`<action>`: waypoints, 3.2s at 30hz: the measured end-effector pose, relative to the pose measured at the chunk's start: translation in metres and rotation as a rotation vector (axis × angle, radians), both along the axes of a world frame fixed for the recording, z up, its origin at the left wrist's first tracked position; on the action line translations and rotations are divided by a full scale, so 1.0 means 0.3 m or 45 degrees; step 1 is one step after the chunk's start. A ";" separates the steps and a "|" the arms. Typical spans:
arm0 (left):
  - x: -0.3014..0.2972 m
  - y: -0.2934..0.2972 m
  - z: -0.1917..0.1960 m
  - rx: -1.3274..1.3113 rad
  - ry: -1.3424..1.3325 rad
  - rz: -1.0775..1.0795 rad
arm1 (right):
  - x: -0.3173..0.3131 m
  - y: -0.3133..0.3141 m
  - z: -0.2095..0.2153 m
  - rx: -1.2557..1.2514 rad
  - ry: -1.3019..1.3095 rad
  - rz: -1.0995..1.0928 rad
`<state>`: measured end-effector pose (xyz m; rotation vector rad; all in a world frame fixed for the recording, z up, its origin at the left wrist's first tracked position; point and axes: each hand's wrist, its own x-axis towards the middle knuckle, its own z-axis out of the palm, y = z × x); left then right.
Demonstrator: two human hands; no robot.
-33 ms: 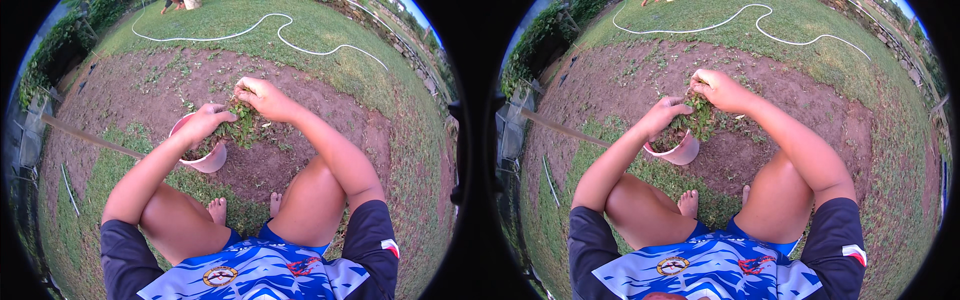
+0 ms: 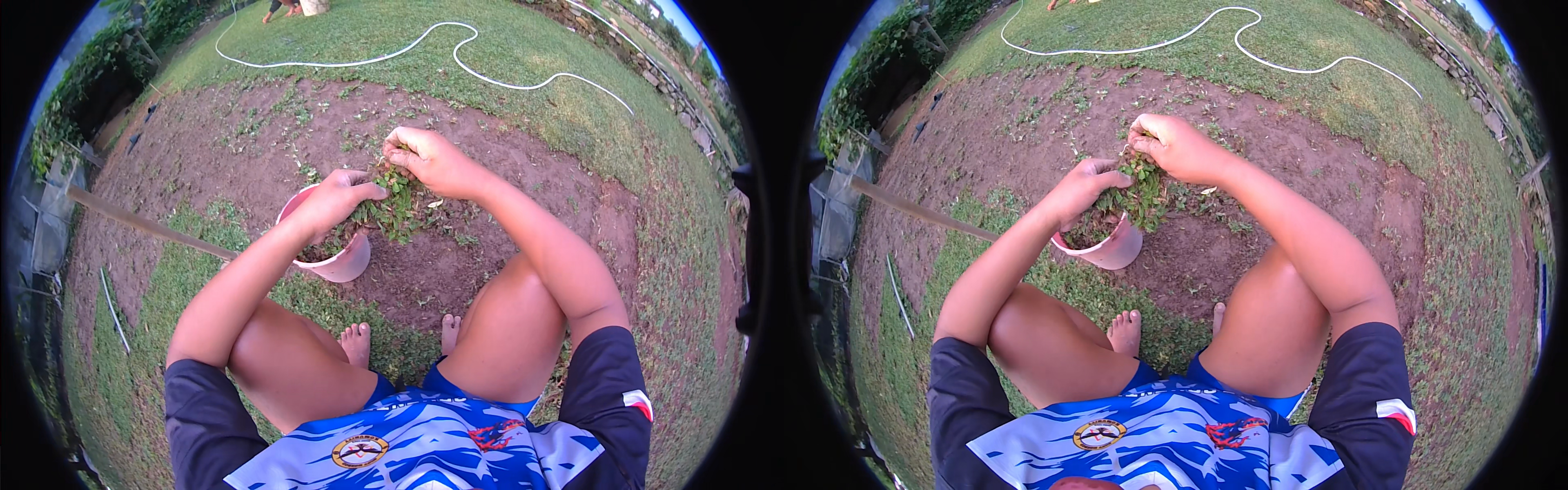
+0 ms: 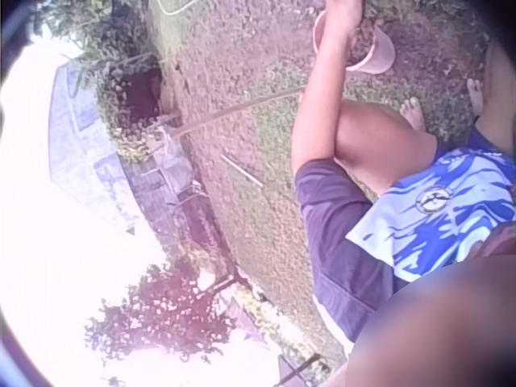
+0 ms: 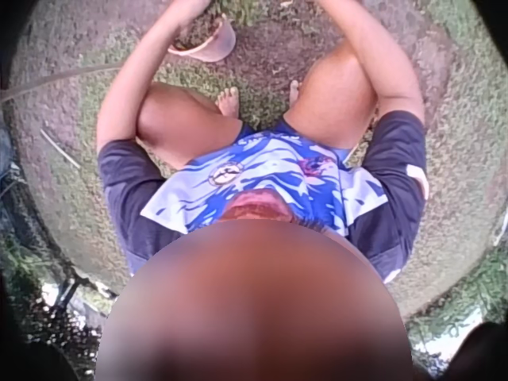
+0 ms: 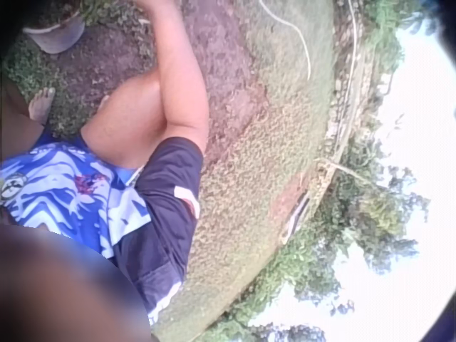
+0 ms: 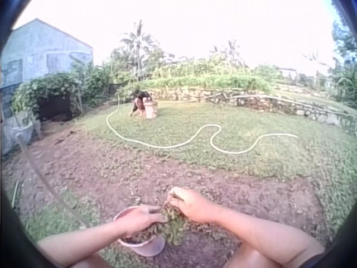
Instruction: The person squats on a patch of bare earth and repeatedly pulls small weeds from the ground by hand. They gather the uprooted plants and place them into a pink bucket positioned nearby. The process continues with the person picking weeds from the soil and depositing them into the bucket.
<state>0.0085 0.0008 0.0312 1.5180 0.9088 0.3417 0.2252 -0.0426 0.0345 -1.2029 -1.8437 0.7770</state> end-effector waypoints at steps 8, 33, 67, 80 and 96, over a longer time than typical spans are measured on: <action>-0.017 0.033 -0.054 0.043 0.172 -0.028 | -0.033 -0.014 0.035 0.025 0.231 0.067; -0.044 0.010 -0.019 1.218 0.353 -0.353 | 0.060 0.020 -0.033 -0.220 -0.043 -0.071; -0.113 0.146 0.072 0.073 -0.605 0.642 | -0.273 0.310 -0.399 -0.153 -0.310 0.169; -0.127 0.113 0.089 0.533 -0.246 -0.019 | 0.058 0.135 0.018 -0.372 0.770 0.041; -0.010 0.017 0.093 0.590 0.107 -0.073 | 0.009 0.005 0.048 0.263 -0.002 0.117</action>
